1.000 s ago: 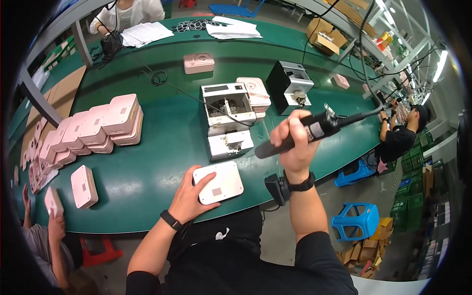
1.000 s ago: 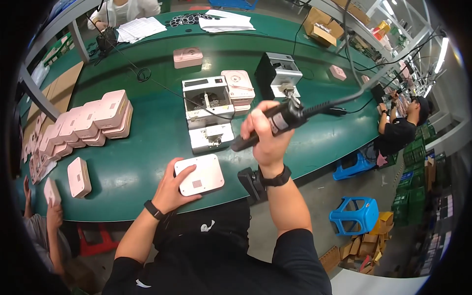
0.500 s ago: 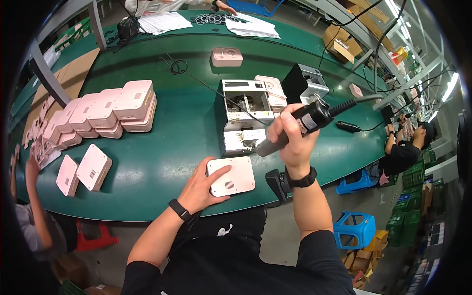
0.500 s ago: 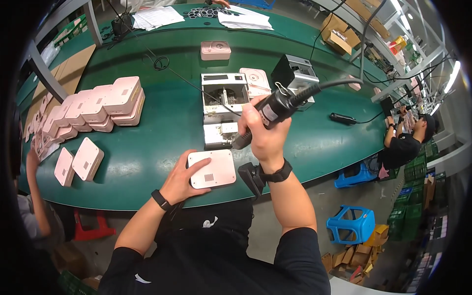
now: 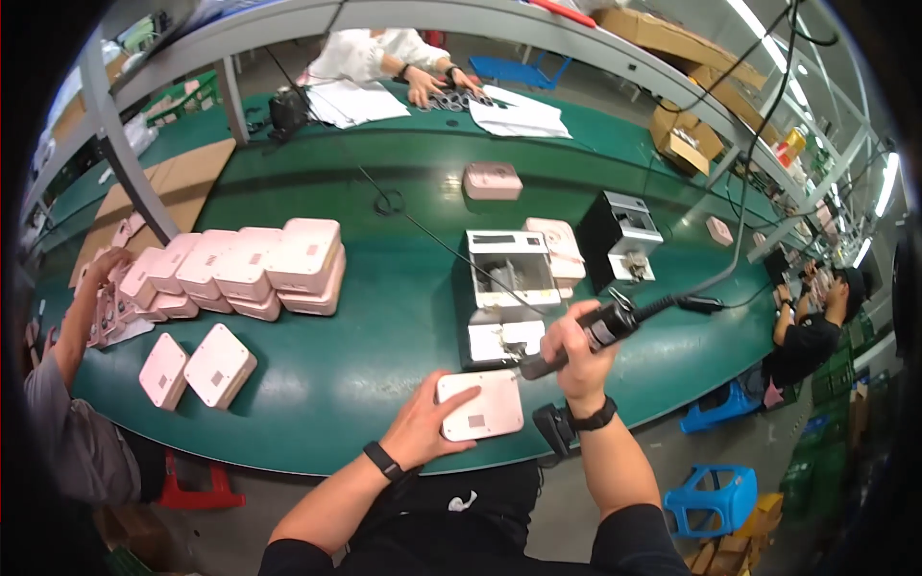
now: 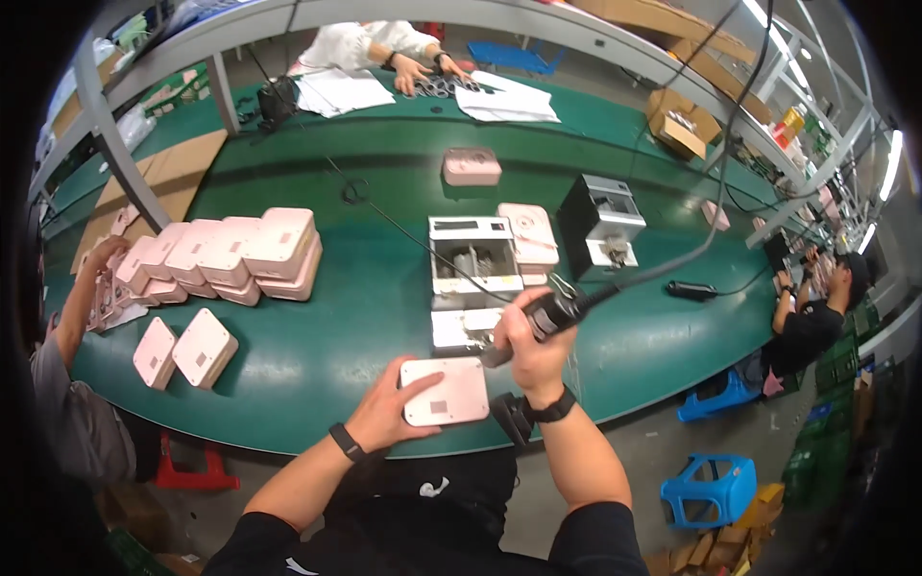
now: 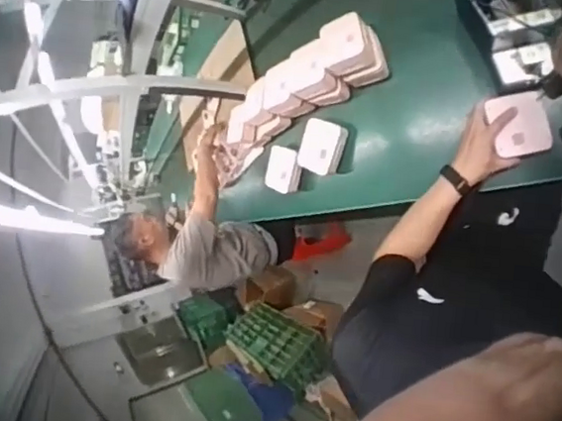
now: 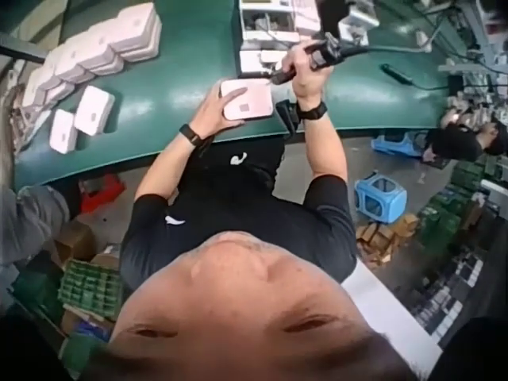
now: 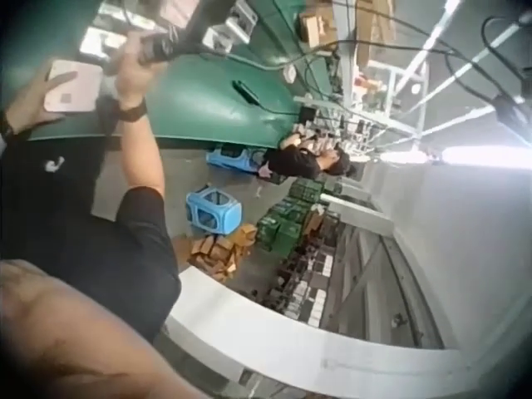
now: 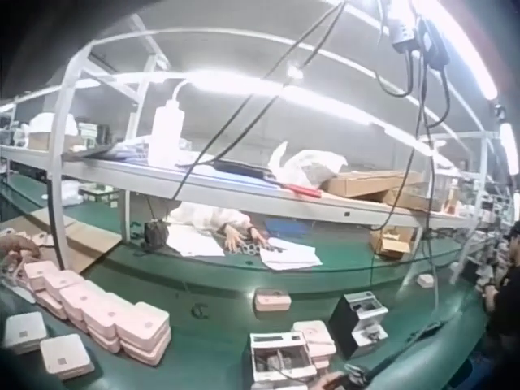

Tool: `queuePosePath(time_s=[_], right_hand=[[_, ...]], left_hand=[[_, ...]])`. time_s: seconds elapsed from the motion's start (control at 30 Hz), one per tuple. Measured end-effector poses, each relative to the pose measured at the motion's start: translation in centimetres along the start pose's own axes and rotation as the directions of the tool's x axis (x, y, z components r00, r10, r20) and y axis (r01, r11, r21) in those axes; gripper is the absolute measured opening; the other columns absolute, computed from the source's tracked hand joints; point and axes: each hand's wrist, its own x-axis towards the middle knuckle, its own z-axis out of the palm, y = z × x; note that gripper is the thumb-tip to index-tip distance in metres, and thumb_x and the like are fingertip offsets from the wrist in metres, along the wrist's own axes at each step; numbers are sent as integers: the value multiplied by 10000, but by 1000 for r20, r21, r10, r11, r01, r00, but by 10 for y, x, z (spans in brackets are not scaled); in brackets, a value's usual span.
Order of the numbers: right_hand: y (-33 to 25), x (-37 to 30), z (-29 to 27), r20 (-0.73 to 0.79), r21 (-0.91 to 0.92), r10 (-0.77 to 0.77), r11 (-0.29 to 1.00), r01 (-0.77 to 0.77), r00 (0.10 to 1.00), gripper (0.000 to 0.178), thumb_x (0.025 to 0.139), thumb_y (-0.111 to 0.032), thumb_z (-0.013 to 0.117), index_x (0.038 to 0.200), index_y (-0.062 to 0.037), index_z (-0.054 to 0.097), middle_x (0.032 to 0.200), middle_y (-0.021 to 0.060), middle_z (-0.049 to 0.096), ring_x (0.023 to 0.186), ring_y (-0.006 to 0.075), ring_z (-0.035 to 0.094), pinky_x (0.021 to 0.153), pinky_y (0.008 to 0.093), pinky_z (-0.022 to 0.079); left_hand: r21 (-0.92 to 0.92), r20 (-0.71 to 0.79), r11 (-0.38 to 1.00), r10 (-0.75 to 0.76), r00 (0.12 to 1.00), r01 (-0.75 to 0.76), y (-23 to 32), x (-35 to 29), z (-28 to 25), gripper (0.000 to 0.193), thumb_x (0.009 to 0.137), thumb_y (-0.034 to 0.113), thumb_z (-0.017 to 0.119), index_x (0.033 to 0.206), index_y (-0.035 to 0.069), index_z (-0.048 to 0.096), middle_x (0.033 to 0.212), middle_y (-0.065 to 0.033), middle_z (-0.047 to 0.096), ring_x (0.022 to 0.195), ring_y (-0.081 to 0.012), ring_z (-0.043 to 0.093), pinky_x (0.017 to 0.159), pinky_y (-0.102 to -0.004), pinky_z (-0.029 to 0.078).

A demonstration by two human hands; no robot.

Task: The person assembles electronic devices by picking up a white plastic housing, driving screws into the corners with a power screwdriver, and stacking the finished units on the left.

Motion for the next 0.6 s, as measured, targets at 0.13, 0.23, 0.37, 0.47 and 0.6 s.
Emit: queuePosePath(time_s=[0.13, 0.23, 0.37, 0.47, 0.6], right_hand=[[13, -3, -15, 9, 51, -12, 999, 12, 1000, 142, 904, -108, 606, 965, -78, 482, 602, 21, 473, 476, 122, 460, 449, 274, 411], [7, -7, -28, 64, 149, -19, 989, 9, 998, 145, 915, -116, 595, 996, -93, 478, 643, 17, 446, 500, 122, 432, 462, 271, 405], [3, 1, -22, 67, 210, 39, 976, -52, 997, 178, 887, -104, 605, 991, -66, 466, 646, 30, 461, 508, 128, 452, 466, 280, 427], [6, 0, -24, 64, 217, 59, 974, -72, 996, 186, 874, -95, 611, 981, -55, 463, 649, 34, 470, 513, 128, 465, 465, 281, 438], [12, 3, -32, 98, 170, 35, 984, -52, 995, 136, 937, -135, 594, 991, -103, 473, 657, 4, 429, 508, 103, 402, 456, 263, 372]], left_hand=[[-12, 3, 998, -59, 998, 59, -3, -6, 10, 829, 641, 299, 898, 1388, 237, 545, 1374, -194, 406, 1242, -405, 480, 1031, -438, 463], [-20, -20, 998, -64, 998, 63, -2, -2, 19, 822, 658, 272, 884, 1401, 256, 532, 1379, -183, 400, 1255, -396, 475, 1040, -438, 461], [-21, -29, 998, -55, 998, 55, -6, 2, 22, 818, 670, 233, 867, 1412, 257, 524, 1380, -176, 404, 1268, -389, 469, 1049, -434, 458], [-54, -14, 997, -63, 998, 62, -3, -2, 22, 820, 670, 221, 861, 1416, 255, 521, 1381, -177, 405, 1267, -391, 469, 1053, -433, 454], [-61, 0, 998, -8, 1000, 8, -7, 5, 18, 808, 654, 230, 869, 1394, 236, 545, 1382, -189, 413, 1249, -402, 475, 1057, -441, 444]])
